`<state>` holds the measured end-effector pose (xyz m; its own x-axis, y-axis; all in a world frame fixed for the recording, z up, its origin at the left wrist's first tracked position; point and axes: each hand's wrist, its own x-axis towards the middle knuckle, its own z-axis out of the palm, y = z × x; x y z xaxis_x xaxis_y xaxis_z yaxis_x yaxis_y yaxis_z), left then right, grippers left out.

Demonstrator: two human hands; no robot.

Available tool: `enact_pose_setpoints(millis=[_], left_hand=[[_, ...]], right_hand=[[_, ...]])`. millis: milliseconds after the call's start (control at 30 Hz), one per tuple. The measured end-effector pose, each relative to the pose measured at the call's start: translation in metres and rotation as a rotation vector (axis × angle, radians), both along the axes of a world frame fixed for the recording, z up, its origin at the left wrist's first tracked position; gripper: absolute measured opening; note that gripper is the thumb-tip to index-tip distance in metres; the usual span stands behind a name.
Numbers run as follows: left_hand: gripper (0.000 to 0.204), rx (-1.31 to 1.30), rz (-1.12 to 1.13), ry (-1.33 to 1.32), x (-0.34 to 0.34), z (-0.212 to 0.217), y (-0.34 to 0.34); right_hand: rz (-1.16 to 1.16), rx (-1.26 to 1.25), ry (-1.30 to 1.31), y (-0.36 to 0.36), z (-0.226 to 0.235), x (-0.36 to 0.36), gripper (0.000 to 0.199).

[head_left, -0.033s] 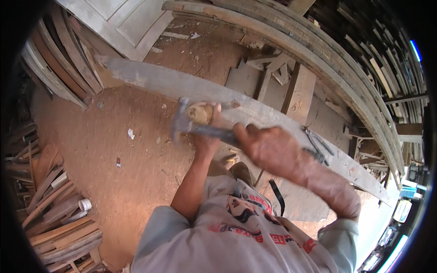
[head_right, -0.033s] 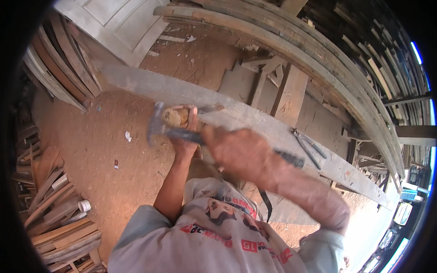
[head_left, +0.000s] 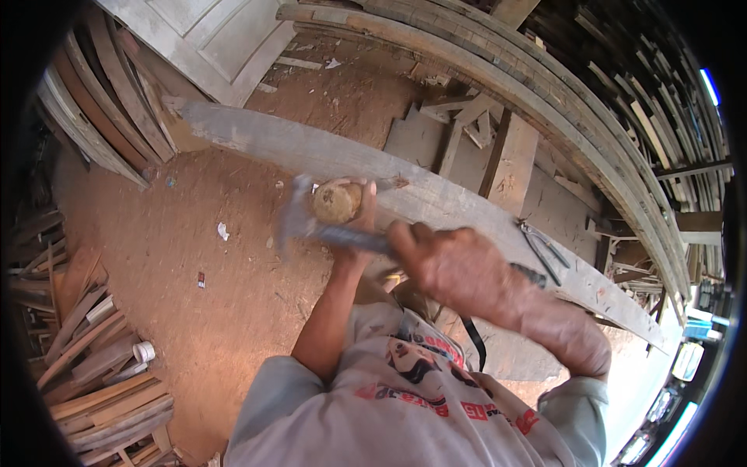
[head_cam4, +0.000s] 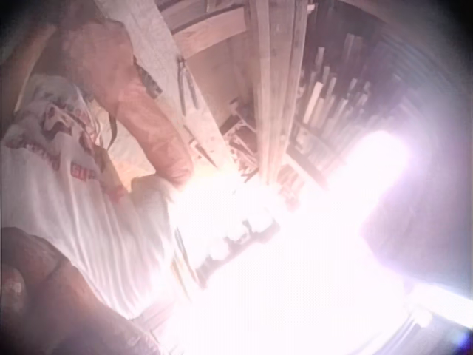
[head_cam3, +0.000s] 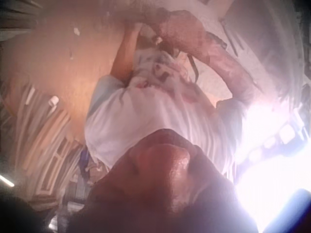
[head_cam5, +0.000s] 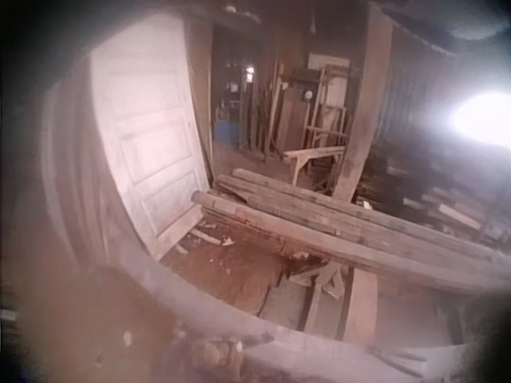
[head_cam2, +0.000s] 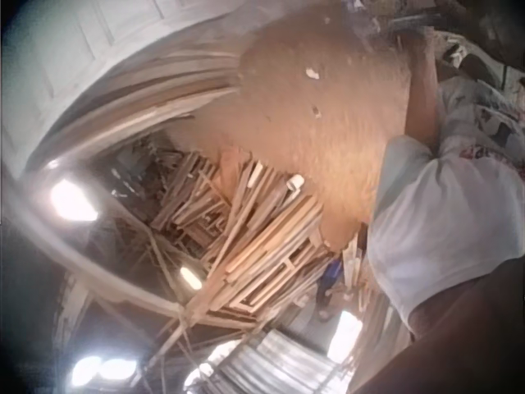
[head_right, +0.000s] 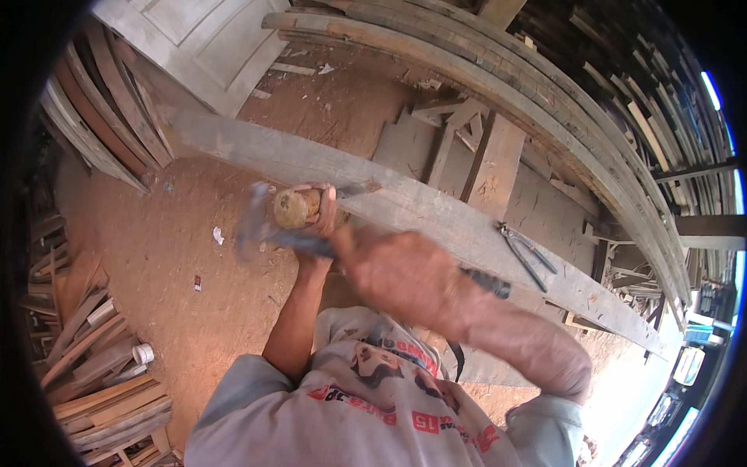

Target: The person uses a hammer and a small wooden block to pry and hammer nails out of a long wooden plank. The person repeatedly positions the block under the hammer claw and strikes it to extract nails, then moves along the plank to repeat the process.

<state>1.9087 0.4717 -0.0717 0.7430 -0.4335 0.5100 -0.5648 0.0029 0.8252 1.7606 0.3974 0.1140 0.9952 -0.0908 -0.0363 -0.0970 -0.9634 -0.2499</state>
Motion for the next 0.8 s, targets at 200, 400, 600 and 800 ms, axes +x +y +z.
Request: enact_pose_setpoints(millis=[200, 400, 600, 800], left_hand=[[0.024, -0.033, -0.029, 0.332, 0.000, 0.000, -0.009], [0.025, 0.074, 0.022, 0.146, 0.001, 0.005, -0.007], [0.031, -0.031, 0.015, 0.406, -0.004, 0.007, -0.004], [0.024, -0.022, -0.014, 0.099, -0.001, 0.011, -0.001]], right_hand=[[0.171, 0.159, -0.443, 0.007, 0.007, 0.001, 0.032], [-0.100, -0.094, 0.017, -0.009, -0.006, -0.012, 0.023], [0.097, 0.006, -0.387, 0.017, 0.017, -0.011, 0.025], [-0.152, -0.156, 0.046, -0.004, -0.012, -0.017, 0.026]])
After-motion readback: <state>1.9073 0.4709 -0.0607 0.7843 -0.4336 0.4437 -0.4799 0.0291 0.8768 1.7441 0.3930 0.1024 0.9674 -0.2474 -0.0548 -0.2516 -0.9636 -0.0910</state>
